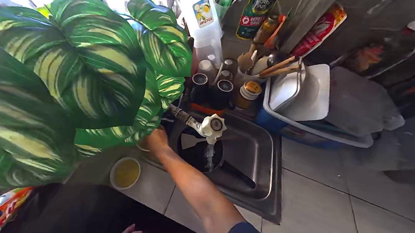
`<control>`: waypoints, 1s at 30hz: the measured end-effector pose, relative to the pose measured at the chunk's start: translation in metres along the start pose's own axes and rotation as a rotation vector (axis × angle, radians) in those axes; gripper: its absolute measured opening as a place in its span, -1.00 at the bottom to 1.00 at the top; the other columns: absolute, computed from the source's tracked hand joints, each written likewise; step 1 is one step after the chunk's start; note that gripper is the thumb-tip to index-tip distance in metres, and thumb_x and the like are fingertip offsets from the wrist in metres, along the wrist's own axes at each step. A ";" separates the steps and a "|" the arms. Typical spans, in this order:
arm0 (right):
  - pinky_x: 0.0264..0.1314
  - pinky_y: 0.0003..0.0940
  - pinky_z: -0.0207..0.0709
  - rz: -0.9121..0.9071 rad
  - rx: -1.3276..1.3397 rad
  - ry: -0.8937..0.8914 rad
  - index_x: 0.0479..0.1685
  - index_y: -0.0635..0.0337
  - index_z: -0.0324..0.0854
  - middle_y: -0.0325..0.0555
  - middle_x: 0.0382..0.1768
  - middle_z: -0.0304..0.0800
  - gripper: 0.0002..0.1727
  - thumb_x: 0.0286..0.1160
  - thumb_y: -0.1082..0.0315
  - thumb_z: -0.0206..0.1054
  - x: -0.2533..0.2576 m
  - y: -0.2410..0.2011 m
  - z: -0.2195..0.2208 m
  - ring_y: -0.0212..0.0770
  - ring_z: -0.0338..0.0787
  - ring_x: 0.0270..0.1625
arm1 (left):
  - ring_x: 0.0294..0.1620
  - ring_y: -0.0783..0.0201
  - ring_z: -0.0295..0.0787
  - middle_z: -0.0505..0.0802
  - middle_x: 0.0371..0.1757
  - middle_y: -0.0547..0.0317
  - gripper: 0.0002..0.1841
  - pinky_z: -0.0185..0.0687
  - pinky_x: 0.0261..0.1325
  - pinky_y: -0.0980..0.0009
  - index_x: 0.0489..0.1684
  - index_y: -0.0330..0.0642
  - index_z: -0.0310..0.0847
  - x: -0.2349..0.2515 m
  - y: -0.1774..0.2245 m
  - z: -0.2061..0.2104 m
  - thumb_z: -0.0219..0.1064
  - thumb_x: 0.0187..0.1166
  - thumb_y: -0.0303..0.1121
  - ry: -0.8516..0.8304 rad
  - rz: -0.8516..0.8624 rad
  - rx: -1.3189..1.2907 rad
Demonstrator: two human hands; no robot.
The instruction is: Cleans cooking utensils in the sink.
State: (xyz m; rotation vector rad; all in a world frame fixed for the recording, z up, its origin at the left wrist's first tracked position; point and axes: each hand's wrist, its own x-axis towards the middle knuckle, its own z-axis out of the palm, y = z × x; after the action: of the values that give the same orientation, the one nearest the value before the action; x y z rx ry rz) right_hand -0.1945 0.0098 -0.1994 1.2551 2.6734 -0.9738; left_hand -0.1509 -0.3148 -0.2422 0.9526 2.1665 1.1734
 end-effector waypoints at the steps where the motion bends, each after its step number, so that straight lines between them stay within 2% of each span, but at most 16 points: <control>1: 0.57 0.12 0.42 -0.045 0.075 0.127 0.35 0.33 0.68 0.27 0.35 0.73 -0.62 0.63 0.51 0.17 -0.010 0.006 -0.002 0.21 0.68 0.47 | 0.41 0.02 0.69 0.64 0.39 -0.51 -0.72 0.71 0.30 0.35 0.00 -0.55 0.72 0.003 0.000 -0.001 0.23 0.62 -0.45 -0.008 0.009 0.000; 4: 0.43 0.16 0.56 -0.178 0.171 0.499 0.19 0.32 0.79 0.25 0.21 0.82 -0.65 0.42 0.52 0.35 -0.053 0.036 -0.007 0.22 0.76 0.36 | 0.34 0.00 0.73 0.64 0.38 -0.53 -0.72 0.73 0.25 0.33 0.00 -0.56 0.73 0.016 0.003 0.004 0.22 0.60 -0.46 -0.060 0.049 -0.003; 6: 0.38 0.19 0.59 -0.120 0.109 0.554 0.13 0.32 0.81 0.27 0.17 0.83 -0.64 0.30 0.52 0.42 -0.081 0.072 -0.007 0.26 0.77 0.32 | 0.34 -0.03 0.73 0.63 0.38 -0.54 -0.73 0.74 0.25 0.30 -0.02 -0.57 0.72 0.024 0.013 0.011 0.22 0.58 -0.49 -0.111 0.074 -0.022; 7: 0.45 0.21 0.52 -0.042 0.090 0.501 0.19 0.34 0.78 0.32 0.22 0.79 -0.61 0.34 0.51 0.40 -0.089 0.095 -0.009 0.30 0.72 0.38 | 0.35 -0.05 0.72 0.63 0.38 -0.55 -0.74 0.74 0.26 0.29 -0.02 -0.59 0.71 0.028 0.022 0.016 0.22 0.57 -0.51 -0.142 0.079 -0.044; 9: 0.65 0.22 0.30 0.130 0.065 0.346 0.39 0.35 0.66 0.35 0.42 0.66 -0.56 0.54 0.42 0.28 -0.088 0.145 -0.013 0.30 0.57 0.56 | 0.31 -0.02 0.74 0.66 0.34 -0.51 -0.75 0.75 0.26 0.28 -0.01 -0.59 0.72 0.038 0.043 0.032 0.24 0.57 -0.52 -0.198 0.113 -0.100; 10: 0.65 0.22 0.28 0.171 0.020 0.305 0.42 0.36 0.63 0.34 0.45 0.63 -0.56 0.60 0.38 0.25 -0.082 0.167 -0.019 0.29 0.54 0.58 | 0.29 0.00 0.76 0.70 0.32 -0.47 -0.74 0.75 0.25 0.28 0.01 -0.58 0.71 0.044 0.055 0.042 0.24 0.57 -0.52 -0.228 0.136 -0.138; 12: 0.68 0.29 0.21 0.228 -0.037 0.186 0.44 0.46 0.56 0.42 0.50 0.56 -0.55 0.62 0.44 0.25 -0.072 0.199 -0.030 0.36 0.47 0.63 | 0.27 0.05 0.80 0.76 0.27 -0.37 -0.69 0.77 0.26 0.23 0.12 -0.62 0.65 0.057 0.082 0.071 0.21 0.58 -0.52 -0.295 0.156 -0.269; 14: 0.75 0.30 0.07 0.262 -0.101 0.025 0.54 0.49 0.47 0.47 0.55 0.48 -0.51 0.64 0.50 0.17 -0.061 0.228 -0.019 0.39 0.39 0.67 | 0.19 0.13 0.85 0.82 0.21 -0.22 -0.64 0.79 0.25 0.22 0.24 -0.59 0.59 0.073 0.112 0.106 0.16 0.62 -0.48 -0.371 0.118 -0.428; 18: 0.69 0.47 0.05 0.348 -0.066 -0.107 0.64 0.45 0.35 0.52 0.56 0.43 -0.47 0.71 0.47 0.11 -0.070 0.240 0.004 0.49 0.39 0.64 | 0.25 0.14 0.80 0.77 0.29 -0.20 -0.58 0.74 0.34 0.23 0.40 -0.56 0.47 0.108 0.158 0.161 0.10 0.65 -0.46 -0.452 -0.064 -0.664; 19: 0.66 0.46 0.14 0.409 0.016 -0.121 0.63 0.47 0.35 0.54 0.54 0.45 -0.47 0.72 0.43 0.12 -0.081 0.236 0.004 0.49 0.43 0.62 | 0.26 0.13 0.78 0.75 0.30 -0.22 -0.59 0.71 0.35 0.23 0.40 -0.56 0.47 0.113 0.159 0.170 0.10 0.64 -0.49 -0.421 -0.129 -0.656; 21: 0.56 0.34 0.39 0.507 0.232 -0.066 0.49 0.44 0.51 0.47 0.42 0.60 -0.51 0.74 0.26 0.17 -0.102 0.231 -0.002 0.40 0.59 0.50 | 0.24 0.03 0.70 0.69 0.30 -0.31 -0.62 0.65 0.32 0.15 0.40 -0.55 0.45 0.119 0.153 0.185 0.12 0.67 -0.53 -0.368 -0.309 -0.568; 24: 0.60 0.21 0.38 0.615 0.608 0.068 0.37 0.43 0.61 0.40 0.35 0.68 -0.50 0.82 0.13 0.14 -0.135 0.219 -0.018 0.28 0.64 0.48 | 0.19 -0.15 0.72 0.66 0.35 -0.40 -0.54 0.66 0.18 -0.05 0.60 -0.43 0.29 0.097 0.158 0.201 0.04 0.86 -0.30 -0.507 -0.639 -0.429; 25: 0.60 0.18 0.38 0.644 0.712 0.102 0.37 0.43 0.61 0.39 0.35 0.68 -0.50 0.82 0.13 0.15 -0.144 0.211 -0.021 0.26 0.64 0.47 | 0.08 -0.13 0.75 0.70 0.24 -0.37 -0.51 0.68 0.09 -0.05 0.63 -0.39 0.25 0.084 0.164 0.205 -0.02 0.90 -0.20 -0.559 -0.725 -0.439; 27: 0.50 0.14 0.44 0.698 0.884 0.153 0.35 0.43 0.59 0.38 0.29 0.69 -0.50 0.83 0.12 0.16 -0.159 0.200 -0.023 0.22 0.68 0.37 | -0.31 0.03 0.75 0.73 -0.19 -0.18 -0.51 0.72 -0.22 0.09 0.54 -0.32 0.26 0.063 0.174 0.214 -0.15 0.93 -0.08 -0.569 -0.852 -0.512; 28: 0.41 0.12 0.48 0.726 0.971 0.165 0.32 0.44 0.58 0.38 0.24 0.69 -0.51 0.82 0.11 0.18 -0.162 0.198 -0.023 0.19 0.70 0.29 | -0.53 0.15 0.67 0.66 -0.43 -0.02 -0.56 0.68 -0.41 0.22 0.39 -0.28 0.29 0.057 0.178 0.217 -0.18 0.94 -0.07 -0.538 -0.875 -0.542; 30: 0.29 0.01 0.56 0.785 1.177 0.195 0.32 0.44 0.56 0.32 0.17 0.69 -0.52 0.78 0.13 0.24 -0.163 0.197 -0.019 0.09 0.72 0.17 | -0.79 0.37 0.35 0.42 -0.70 0.25 -0.64 0.37 -0.70 0.47 0.05 -0.20 0.30 0.050 0.183 0.214 -0.21 0.94 -0.08 -0.495 -0.896 -0.590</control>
State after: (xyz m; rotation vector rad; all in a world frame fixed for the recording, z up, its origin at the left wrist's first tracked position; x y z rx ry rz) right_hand 0.0583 0.0024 -0.2422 2.3010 1.1897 -2.3283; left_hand 0.0287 -0.0963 -0.1988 -0.0312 1.4199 0.8846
